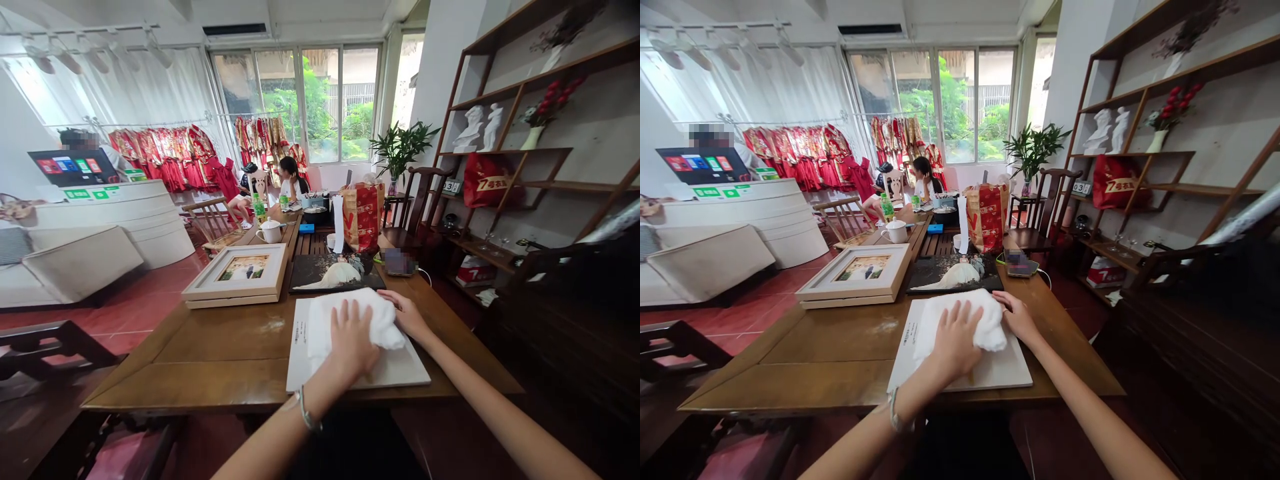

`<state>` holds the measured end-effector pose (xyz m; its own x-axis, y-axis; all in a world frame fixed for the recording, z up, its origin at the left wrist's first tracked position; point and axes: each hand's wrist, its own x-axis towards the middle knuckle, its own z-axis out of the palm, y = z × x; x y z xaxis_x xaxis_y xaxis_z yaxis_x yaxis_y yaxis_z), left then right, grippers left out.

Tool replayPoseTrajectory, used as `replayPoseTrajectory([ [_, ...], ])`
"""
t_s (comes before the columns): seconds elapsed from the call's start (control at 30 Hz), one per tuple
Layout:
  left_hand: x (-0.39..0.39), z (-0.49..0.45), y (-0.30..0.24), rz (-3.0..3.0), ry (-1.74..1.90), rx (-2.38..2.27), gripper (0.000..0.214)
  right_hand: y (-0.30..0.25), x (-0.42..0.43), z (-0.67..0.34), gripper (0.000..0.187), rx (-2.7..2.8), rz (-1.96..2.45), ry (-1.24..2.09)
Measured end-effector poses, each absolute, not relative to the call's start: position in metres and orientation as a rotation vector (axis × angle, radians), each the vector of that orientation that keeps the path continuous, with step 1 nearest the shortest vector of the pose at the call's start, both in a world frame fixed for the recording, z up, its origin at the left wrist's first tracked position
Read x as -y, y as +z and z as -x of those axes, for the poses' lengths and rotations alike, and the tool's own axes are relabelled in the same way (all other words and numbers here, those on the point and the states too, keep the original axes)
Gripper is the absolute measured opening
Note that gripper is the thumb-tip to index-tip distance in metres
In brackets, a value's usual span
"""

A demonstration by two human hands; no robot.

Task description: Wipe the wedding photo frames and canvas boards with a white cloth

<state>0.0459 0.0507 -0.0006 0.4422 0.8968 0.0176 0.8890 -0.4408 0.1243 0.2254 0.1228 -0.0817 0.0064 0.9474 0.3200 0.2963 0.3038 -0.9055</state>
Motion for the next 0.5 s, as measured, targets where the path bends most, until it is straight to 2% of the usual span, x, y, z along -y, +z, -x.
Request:
replayPoseTrajectory([
  [0.1, -0.051, -0.042, -0.008, -2.624, 0.174, -1.587, 0.071, -0.081, -0.122, -0.225, 0.037, 1.534, 1.213, 0.742],
  [0.27, 0.013, -0.026, -0.035, -2.751, 0.186, -1.191, 0.089, -0.08, -0.12, -0.222, 0.035, 1.565, 1.252, 0.687],
  [0.37, 0.038, -0.016, -0.048, -2.786, 0.2, -1.041, 0.091, -0.081, -0.121, -0.221, 0.035, 1.581, 1.273, 0.66],
  [0.5, 0.023, -0.015, -0.037, -2.705, 0.187, -1.107, 0.09, -0.079, -0.12, -0.221, 0.037, 1.6, 1.299, 0.624],
])
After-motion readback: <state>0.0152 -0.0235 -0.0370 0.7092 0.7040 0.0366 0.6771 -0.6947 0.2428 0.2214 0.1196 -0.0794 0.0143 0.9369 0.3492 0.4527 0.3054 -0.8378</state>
